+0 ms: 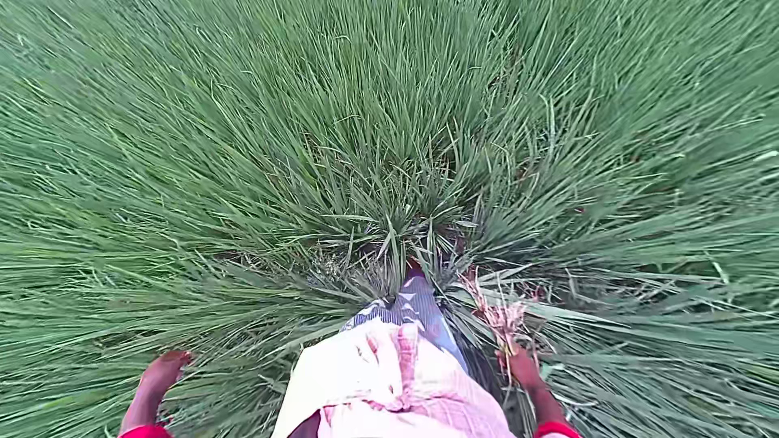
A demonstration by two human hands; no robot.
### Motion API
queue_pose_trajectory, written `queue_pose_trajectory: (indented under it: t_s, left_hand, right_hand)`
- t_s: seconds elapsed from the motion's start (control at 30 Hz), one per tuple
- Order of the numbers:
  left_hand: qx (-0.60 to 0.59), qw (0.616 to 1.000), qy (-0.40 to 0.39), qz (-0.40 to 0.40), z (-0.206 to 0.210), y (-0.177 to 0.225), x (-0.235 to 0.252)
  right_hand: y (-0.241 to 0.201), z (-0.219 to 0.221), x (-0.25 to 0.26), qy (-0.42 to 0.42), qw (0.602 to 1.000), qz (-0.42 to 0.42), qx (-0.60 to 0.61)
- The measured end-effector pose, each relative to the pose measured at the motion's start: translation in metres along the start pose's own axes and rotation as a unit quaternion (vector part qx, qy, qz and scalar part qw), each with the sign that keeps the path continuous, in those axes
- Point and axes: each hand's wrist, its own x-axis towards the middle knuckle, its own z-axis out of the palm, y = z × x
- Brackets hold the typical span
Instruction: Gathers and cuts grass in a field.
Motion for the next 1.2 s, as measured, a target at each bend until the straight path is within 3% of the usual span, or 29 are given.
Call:
queue_pose_trajectory:
  t_s: [0.17,0.47,0.63,0.87,1.2]
  left_hand:
    - [0.015,1.000,-0.001,0.022,-0.011,-0.005,-0.013]
    - [0.040,0.999,-0.029,-0.008,-0.002,0.002,-0.009]
    - [0.101,0.994,-0.038,0.002,-0.011,0.022,0.002]
    - [0.082,0.994,-0.031,0.058,0.011,0.061,-0.010]
    - [0.140,0.988,-0.037,0.048,0.016,0.011,-0.020]
  right_hand:
    - [0.007,0.005,-0.019,-0.022,0.999,0.028,0.011]
    - [0.021,0.001,-0.020,-0.032,0.997,0.050,-0.045]
    - [-0.006,-0.004,-0.022,-0.049,0.996,0.069,-0.032]
    - [-0.059,-0.029,-0.009,-0.083,0.994,0.043,-0.064]
    - [-0.076,-0.041,-0.005,-0.064,0.994,-0.009,-0.085]
